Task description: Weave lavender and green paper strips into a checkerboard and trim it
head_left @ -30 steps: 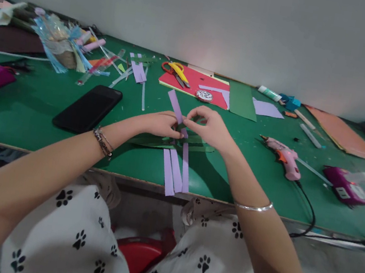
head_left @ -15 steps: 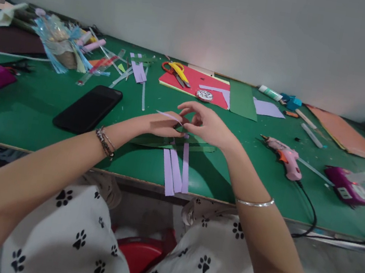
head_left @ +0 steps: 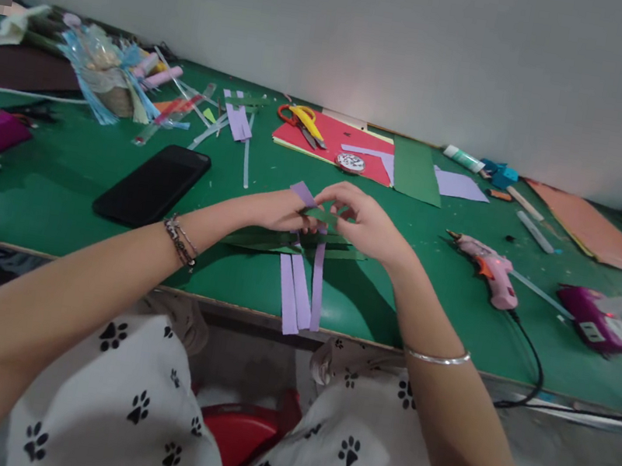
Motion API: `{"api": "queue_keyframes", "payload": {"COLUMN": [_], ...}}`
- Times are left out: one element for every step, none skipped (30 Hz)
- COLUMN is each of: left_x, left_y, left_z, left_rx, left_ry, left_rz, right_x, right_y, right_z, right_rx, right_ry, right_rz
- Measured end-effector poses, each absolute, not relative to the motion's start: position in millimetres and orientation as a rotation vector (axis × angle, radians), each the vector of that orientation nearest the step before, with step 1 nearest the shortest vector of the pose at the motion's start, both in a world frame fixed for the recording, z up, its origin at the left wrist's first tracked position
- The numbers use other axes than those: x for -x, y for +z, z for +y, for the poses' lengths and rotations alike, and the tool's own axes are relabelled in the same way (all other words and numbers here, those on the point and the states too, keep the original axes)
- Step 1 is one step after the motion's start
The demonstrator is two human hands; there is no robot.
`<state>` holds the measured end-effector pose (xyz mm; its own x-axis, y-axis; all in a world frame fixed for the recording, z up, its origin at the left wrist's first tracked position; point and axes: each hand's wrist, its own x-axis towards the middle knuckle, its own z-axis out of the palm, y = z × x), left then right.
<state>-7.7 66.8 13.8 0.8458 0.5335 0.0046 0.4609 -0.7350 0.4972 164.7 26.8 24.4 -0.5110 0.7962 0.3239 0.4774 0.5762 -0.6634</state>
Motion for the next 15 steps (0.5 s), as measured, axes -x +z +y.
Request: {"api": "queue_keyframes", "payload": {"left_x": [7.3, 6.7, 6.0, 5.3, 4.6, 4.1, 3.8, 3.8, 4.2, 4.9, 6.1, 7.5, 9.3, 11.4, 13.6], "left_y": [14.4, 15.1, 15.7, 16.4, 17.1, 17.9, 18.7, 19.6, 20.5, 21.4, 22.3, 23.2, 23.8, 24.3, 24.6], "left_z": [66.4, 65.9, 65.3, 64.6, 63.9, 63.2, 62.6, 62.2, 61.9, 61.7, 61.6, 61.4, 61.1, 60.5, 59.8], "left_rx": [-2.529, -2.527, -2.529, -2.529, -2.527, -2.518, -2.505, -2.492, -2.486, -2.488, -2.499, -2.514, -2.526, -2.530, -2.527], "left_ry": [0.193, 0.190, 0.195, 0.209, 0.225, 0.231, 0.226, 0.214, 0.204, 0.206, 0.220, 0.251, 0.289, 0.332, 0.373], "left_rz": [0.749, 0.774, 0.796, 0.816, 0.834, 0.849, 0.859, 0.865, 0.875, 0.890, 0.905, 0.922, 0.941, 0.962, 0.983], "right_x": [-165.4, -165.3, -164.4, -162.9, -161.3, -159.8, -158.6, -158.0, -158.0, -158.5, -159.4, -160.5, -161.8, -163.0, -164.0], "right_y": [23.1, 21.7, 20.2, 18.6, 17.2, 15.9, 14.8, 13.9, 13.2, 12.6, 12.1, 11.7, 11.5, 11.6, 11.9], "right_z": [26.6, 26.6, 26.8, 27.2, 27.7, 28.2, 28.6, 28.9, 29.0, 28.8, 28.3, 27.4, 26.1, 24.3, 22.2], "right_rx": [1.015, 1.020, 1.024, 1.027, 1.030, 1.033, 1.038, 1.045, 1.054, 1.064, 1.077, 1.092, 1.110, 1.130, 1.150], "right_ry": [0.645, 0.616, 0.589, 0.566, 0.551, 0.545, 0.544, 0.543, 0.538, 0.529, 0.518, 0.510, 0.512, 0.528, 0.558], "right_rz": [-2.201, -2.200, -2.188, -2.167, -2.145, -2.125, -2.110, -2.095, -2.079, -2.060, -2.034, -2.002, -1.968, -1.932, -1.898]}}
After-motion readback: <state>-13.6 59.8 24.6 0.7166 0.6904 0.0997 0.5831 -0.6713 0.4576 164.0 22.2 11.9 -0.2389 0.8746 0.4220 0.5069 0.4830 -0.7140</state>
